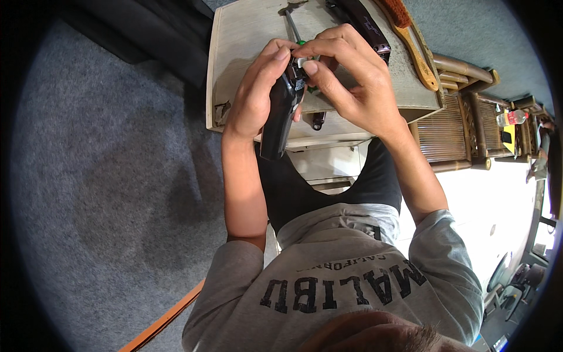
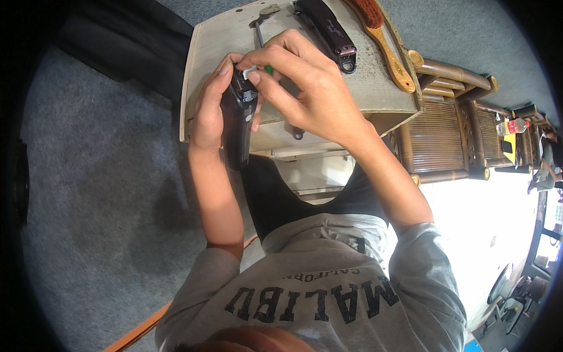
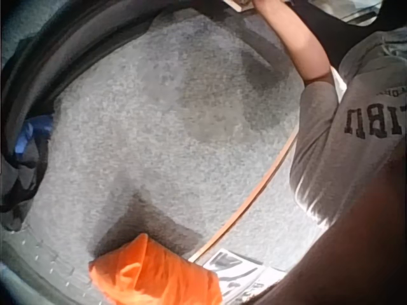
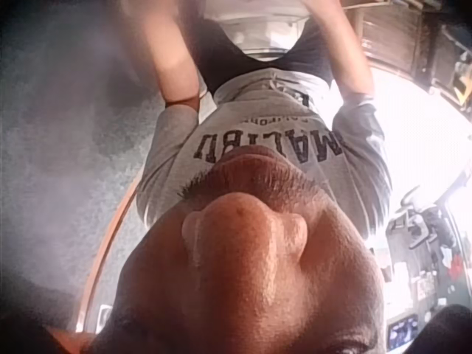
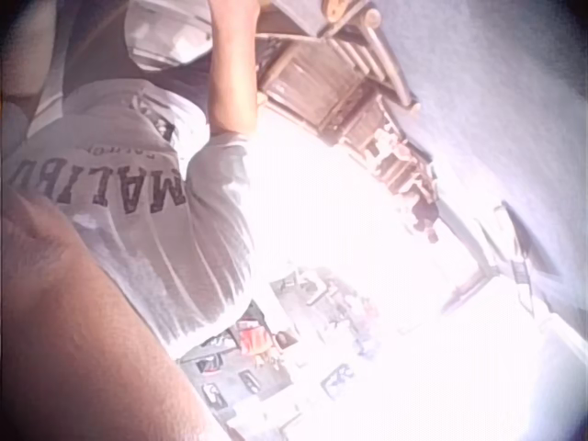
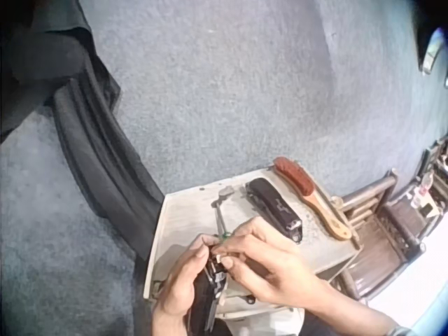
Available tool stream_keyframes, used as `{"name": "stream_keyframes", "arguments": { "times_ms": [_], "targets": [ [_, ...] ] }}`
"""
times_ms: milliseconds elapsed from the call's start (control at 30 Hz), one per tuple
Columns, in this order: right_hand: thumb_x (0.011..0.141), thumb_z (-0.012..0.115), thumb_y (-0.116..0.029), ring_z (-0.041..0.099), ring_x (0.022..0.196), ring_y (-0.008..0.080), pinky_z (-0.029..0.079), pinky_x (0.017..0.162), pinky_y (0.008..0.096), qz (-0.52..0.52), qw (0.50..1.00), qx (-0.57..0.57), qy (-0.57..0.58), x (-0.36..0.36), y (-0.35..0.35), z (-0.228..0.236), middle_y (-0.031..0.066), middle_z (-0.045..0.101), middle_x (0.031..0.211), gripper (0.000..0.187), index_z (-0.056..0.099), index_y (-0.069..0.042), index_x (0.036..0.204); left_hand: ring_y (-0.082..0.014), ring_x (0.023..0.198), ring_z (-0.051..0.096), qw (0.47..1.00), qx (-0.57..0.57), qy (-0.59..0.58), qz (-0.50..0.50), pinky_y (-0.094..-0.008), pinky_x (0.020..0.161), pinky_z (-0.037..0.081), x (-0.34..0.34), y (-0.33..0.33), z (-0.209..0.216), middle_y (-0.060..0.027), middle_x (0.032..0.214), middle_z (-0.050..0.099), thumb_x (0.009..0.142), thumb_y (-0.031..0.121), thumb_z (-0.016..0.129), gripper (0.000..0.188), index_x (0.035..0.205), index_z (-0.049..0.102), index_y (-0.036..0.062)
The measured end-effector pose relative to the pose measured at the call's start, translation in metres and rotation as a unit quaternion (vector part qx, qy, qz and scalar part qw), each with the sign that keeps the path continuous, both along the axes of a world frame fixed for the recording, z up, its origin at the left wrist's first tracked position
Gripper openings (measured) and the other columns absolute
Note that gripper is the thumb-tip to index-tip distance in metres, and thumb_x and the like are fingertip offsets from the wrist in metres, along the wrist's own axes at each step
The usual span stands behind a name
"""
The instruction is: The person uses a screwdriver to remove screws from electric clippers, then removes the blade and internal components by hand, placing them on a small table.
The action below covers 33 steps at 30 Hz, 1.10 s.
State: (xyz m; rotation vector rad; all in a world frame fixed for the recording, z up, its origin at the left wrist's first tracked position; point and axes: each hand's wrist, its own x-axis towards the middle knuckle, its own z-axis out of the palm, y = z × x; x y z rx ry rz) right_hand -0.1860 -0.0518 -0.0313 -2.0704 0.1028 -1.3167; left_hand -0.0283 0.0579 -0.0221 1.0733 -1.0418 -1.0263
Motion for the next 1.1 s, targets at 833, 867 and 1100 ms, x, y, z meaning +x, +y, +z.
{"name": "stream_keyframes", "arguments": {
  "times_ms": [833,867,1100],
  "targets": [
    [0.092,0.081,-0.005,0.071,0.081,0.0119,0.057,0.072,0.0289,0.013,1.000,0.009,-0.006,-0.0003,-0.0077,-0.0059,0.0068,0.072,0.100,0.020,0.079,-0.001,0.112,-0.0109,0.059,0.061,1.000,-0.019,0.005,-0.006,-0.0243,0.049,0.052,-0.0010,-0.0009,-0.0028,-0.0108,0.089,0.066,0.112,0.043,0.044,0.044,0.124,0.058,0.0025],
    [0.092,0.081,-0.005,0.071,0.081,0.0119,0.057,0.072,0.0289,0.012,1.000,0.009,-0.006,-0.0006,-0.0073,-0.0059,0.0068,0.072,0.100,0.020,0.079,-0.001,0.112,-0.0109,0.060,0.061,1.000,-0.020,0.012,-0.007,-0.0244,0.049,0.052,-0.0007,-0.0009,-0.0034,-0.0113,0.089,0.066,0.112,0.043,0.044,0.044,0.124,0.058,0.0026],
    [0.095,0.078,-0.003,0.077,0.090,0.0141,0.061,0.079,0.0285,0.073,0.985,0.156,-0.026,-0.0014,-0.0050,-0.0055,0.0081,0.074,0.104,0.019,0.079,0.001,0.113,-0.0109,0.060,0.060,0.999,-0.018,0.028,-0.001,-0.0243,0.049,0.052,-0.0029,-0.0007,-0.0017,-0.0120,0.089,0.066,0.112,0.043,0.044,0.045,0.122,0.058,0.0025]
  ]
}}
